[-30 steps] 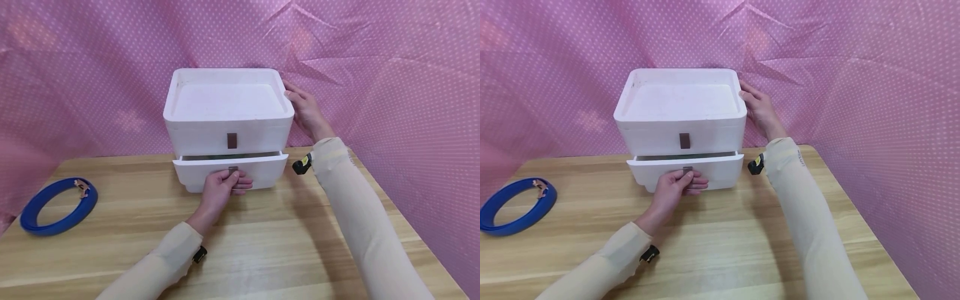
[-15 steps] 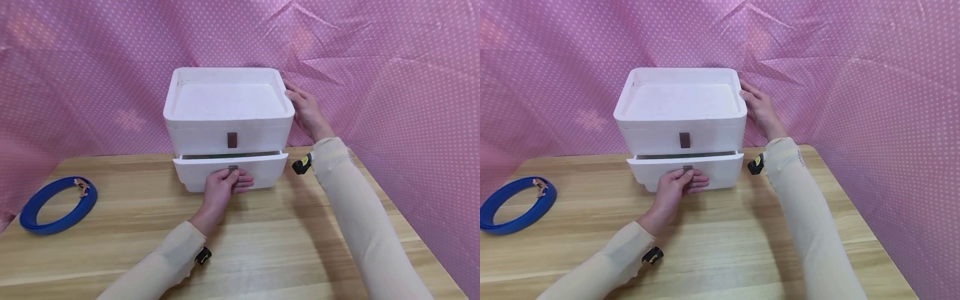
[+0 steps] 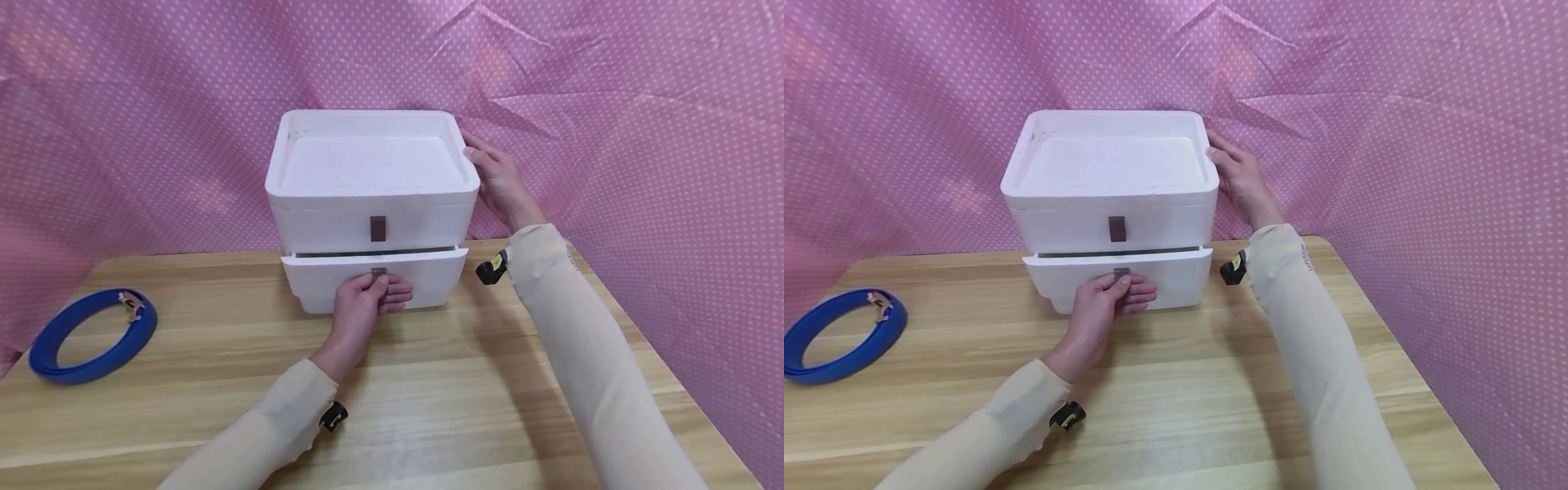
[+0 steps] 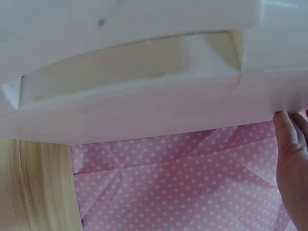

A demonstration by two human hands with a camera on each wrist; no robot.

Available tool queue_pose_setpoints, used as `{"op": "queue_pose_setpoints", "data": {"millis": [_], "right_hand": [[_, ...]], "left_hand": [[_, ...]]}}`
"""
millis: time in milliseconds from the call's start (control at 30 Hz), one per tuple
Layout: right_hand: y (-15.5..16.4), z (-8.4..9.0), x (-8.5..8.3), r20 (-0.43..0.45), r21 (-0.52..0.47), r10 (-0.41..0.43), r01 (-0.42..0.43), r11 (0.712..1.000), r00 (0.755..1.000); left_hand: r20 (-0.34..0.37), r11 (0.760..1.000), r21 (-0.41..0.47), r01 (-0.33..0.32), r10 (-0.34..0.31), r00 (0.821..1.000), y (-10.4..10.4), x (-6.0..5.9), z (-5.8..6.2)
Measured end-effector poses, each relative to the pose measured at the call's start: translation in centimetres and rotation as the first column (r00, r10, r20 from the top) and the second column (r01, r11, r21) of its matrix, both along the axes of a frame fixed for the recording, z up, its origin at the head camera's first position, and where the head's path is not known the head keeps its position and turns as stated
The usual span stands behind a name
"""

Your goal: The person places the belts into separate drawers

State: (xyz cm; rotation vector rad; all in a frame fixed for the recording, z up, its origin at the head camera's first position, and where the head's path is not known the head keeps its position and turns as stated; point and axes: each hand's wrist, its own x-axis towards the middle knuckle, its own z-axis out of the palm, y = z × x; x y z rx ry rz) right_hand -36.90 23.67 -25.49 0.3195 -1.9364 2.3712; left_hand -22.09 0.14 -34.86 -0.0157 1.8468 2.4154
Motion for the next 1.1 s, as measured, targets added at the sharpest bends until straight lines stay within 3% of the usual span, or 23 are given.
{"op": "queue_pose_setpoints", "data": {"millis": [1100], "right_hand": [[0.33, 0.24, 0.10, 0.033, -0.017, 0.018, -0.017, 1.000, 0.999]], "left_hand": [[0.002, 0.999, 0.027, -0.027, 0.027, 1.000, 0.85, -0.24, 0.36]]}}
